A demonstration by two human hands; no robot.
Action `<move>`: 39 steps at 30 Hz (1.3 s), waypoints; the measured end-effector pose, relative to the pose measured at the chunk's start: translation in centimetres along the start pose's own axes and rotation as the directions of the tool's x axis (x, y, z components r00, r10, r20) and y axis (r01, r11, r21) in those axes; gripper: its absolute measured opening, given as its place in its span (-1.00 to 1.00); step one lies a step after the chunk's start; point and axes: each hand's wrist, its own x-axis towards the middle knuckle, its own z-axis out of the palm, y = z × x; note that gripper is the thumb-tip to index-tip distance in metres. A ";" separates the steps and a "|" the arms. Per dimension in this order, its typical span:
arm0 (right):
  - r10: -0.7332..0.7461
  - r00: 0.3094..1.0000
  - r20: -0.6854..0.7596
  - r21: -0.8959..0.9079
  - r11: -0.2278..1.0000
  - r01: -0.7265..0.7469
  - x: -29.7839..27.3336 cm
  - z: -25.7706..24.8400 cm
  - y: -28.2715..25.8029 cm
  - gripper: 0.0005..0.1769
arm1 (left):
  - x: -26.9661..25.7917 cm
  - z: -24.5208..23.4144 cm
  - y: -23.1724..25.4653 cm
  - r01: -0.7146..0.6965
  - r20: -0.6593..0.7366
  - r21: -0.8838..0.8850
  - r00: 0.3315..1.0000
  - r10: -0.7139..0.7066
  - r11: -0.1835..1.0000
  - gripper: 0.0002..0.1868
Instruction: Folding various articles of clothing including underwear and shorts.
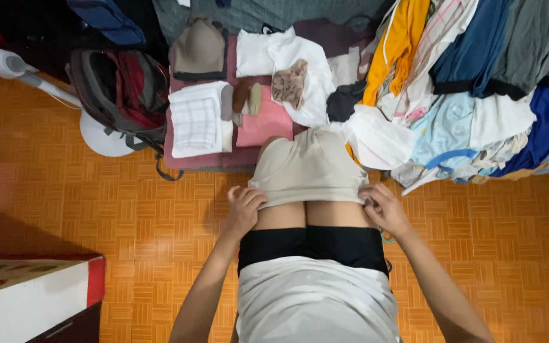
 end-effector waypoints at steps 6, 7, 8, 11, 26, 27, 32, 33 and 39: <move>-0.009 0.998 -0.055 0.041 0.999 0.012 1.6 0.4 -1.4 -0.78 | 1.3 -1.2 0.8 0.081 -0.042 -0.107 0.995 -0.086 0.991 -0.86; -0.011 0.998 -0.055 0.041 0.999 0.013 1.9 1.3 -0.8 -0.78 | 1.0 0.9 -0.3 0.082 -0.043 -0.106 0.995 -0.087 0.991 -0.86; 0.056 0.994 -0.090 -0.021 0.998 -0.058 2.3 2.1 -0.2 -0.85 | 0.7 3.1 -1.3 0.187 -0.035 -0.092 0.981 -0.191 0.978 -0.87; 0.158 0.977 -0.144 -0.121 0.977 -0.176 3.8 3.1 -0.2 -0.90 | 2.0 4.7 -1.8 0.353 0.011 -0.045 0.935 -0.353 0.934 -0.85; -0.103 0.980 -0.170 -0.099 0.991 0.087 4.1 1.4 -1.8 -0.85 | 4.9 1.1 -1.1 0.077 0.005 0.006 0.997 -0.077 0.997 -0.81; -0.062 0.984 -0.165 -0.130 0.991 0.041 4.3 1.7 -1.5 -0.88 | 4.4 2.8 -2.1 0.170 0.039 0.074 0.984 -0.174 0.983 -0.87; 0.109 0.970 -0.218 -0.143 0.979 -0.143 8.7 2.7 0.0 -0.90 | 9.0 3.1 -1.2 0.328 0.042 0.232 0.937 -0.347 0.916 -0.72; 0.104 0.967 -0.233 -0.174 0.974 -0.146 9.6 2.6 0.0 -0.92 | 9.9 2.4 -0.8 0.290 -0.066 0.266 0.957 -0.282 0.919 -0.55; -0.097 0.994 -0.054 -0.146 0.985 0.088 7.8 1.7 -0.8 -0.84 | 4.9 6.9 -5.9 -0.207 0.115 0.161 0.975 0.190 0.965 -0.87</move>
